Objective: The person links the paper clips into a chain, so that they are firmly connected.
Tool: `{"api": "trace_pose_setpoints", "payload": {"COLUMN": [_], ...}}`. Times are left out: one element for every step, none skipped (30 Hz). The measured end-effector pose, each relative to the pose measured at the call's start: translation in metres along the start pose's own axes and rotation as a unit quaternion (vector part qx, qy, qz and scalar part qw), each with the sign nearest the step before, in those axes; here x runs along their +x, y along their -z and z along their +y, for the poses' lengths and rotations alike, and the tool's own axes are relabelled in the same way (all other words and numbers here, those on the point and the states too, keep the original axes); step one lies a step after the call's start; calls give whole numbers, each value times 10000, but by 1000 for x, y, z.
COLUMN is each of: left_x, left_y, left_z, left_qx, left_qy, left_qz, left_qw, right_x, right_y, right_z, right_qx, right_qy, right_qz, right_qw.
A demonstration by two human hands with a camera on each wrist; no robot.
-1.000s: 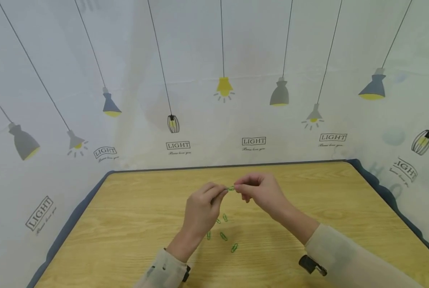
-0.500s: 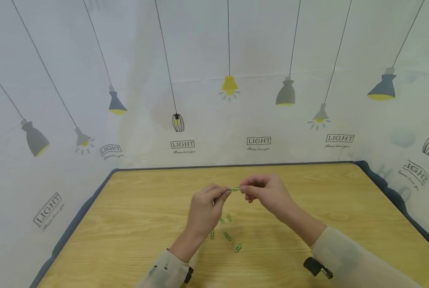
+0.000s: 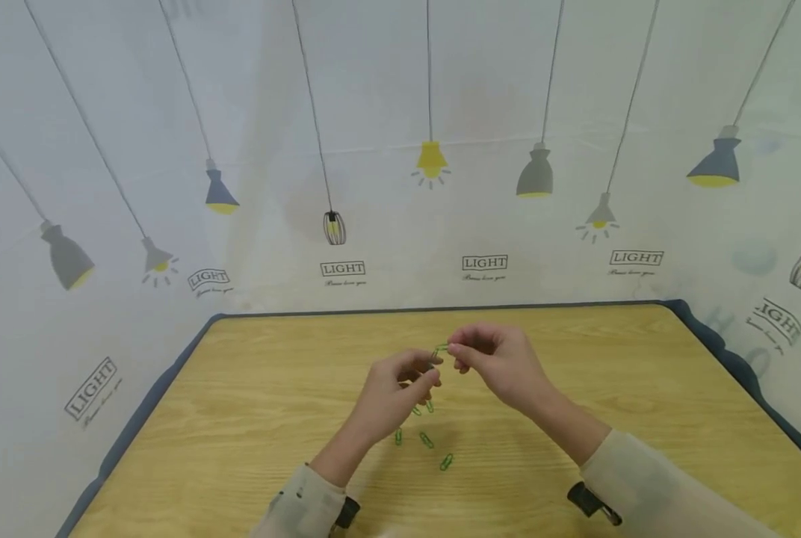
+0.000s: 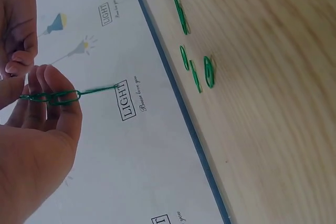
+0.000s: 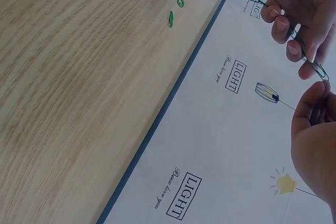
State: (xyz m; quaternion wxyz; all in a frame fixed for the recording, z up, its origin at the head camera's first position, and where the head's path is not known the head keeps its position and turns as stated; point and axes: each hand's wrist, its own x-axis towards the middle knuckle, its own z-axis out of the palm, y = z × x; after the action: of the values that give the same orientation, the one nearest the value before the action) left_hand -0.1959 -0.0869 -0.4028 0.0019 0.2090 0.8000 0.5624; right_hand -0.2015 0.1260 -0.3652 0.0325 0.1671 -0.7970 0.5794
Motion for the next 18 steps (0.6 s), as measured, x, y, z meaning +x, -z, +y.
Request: {"api": "trace_pose_setpoints", "payload": {"left_x": [0, 0, 0, 1, 1, 2, 2, 3, 3, 4, 4, 5, 5, 6, 6, 6, 6, 7], "left_y": [0, 0, 0, 1, 1, 1, 1, 1, 0, 0, 0, 0, 0, -1, -1, -1, -1, -2], "left_z": [0, 1, 1, 1, 2, 2, 3, 3, 4, 4, 5, 5, 5, 5, 5, 5, 6, 6], "left_qx": [-36, -72, -109, -148, -203, -263, -316, -365, -421, -460, -503, -519, -526, -516, -486, -437, -395, -352], "left_qy": [33, 49, 75, 102, 128, 150, 165, 177, 184, 172, 158, 139, 120, 102, 72, 42, 17, -5], "left_qz": [-67, -125, -172, -207, -239, -262, -276, -281, -281, -275, -259, -239, -216, -190, -161, -119, -74, -36], "left_qw": [10000, 9999, 9998, 9996, 9994, 9992, 9990, 9988, 9985, 9984, 9983, 9983, 9983, 9984, 9987, 9990, 9992, 9994], "right_x": [-1, -1, -2, -2, -2, -3, -3, -3, -4, -4, -4, -4, -5, -5, -5, -5, -5, -6], "right_y": [0, -1, -1, -1, -1, -2, -2, -1, -1, -1, -1, -1, -1, 0, 0, 0, 0, 0], "right_z": [0, -1, -1, -2, -2, -1, -1, -1, -1, 0, 0, 0, 1, 1, 1, 2, 2, 3], "right_qx": [-1, -4, -16, -26, -45, -63, -89, -118, -126, -123, -117, -106, -90, -67, -42, -32, -33, -36], "right_qy": [29, 62, 103, 129, 154, 175, 190, 200, 199, 194, 194, 198, 197, 201, 203, 203, 212, 222], "right_qz": [-8, -13, -17, -24, -37, -49, -63, -74, -87, -103, -122, -136, -149, -163, -176, -185, -192, -197], "right_qw": [10000, 10000, 9999, 9999, 9999, 9998, 9998, 9997, 9997, 9997, 9997, 9997, 9997, 9996, 9996, 9996, 9996, 9996]}}
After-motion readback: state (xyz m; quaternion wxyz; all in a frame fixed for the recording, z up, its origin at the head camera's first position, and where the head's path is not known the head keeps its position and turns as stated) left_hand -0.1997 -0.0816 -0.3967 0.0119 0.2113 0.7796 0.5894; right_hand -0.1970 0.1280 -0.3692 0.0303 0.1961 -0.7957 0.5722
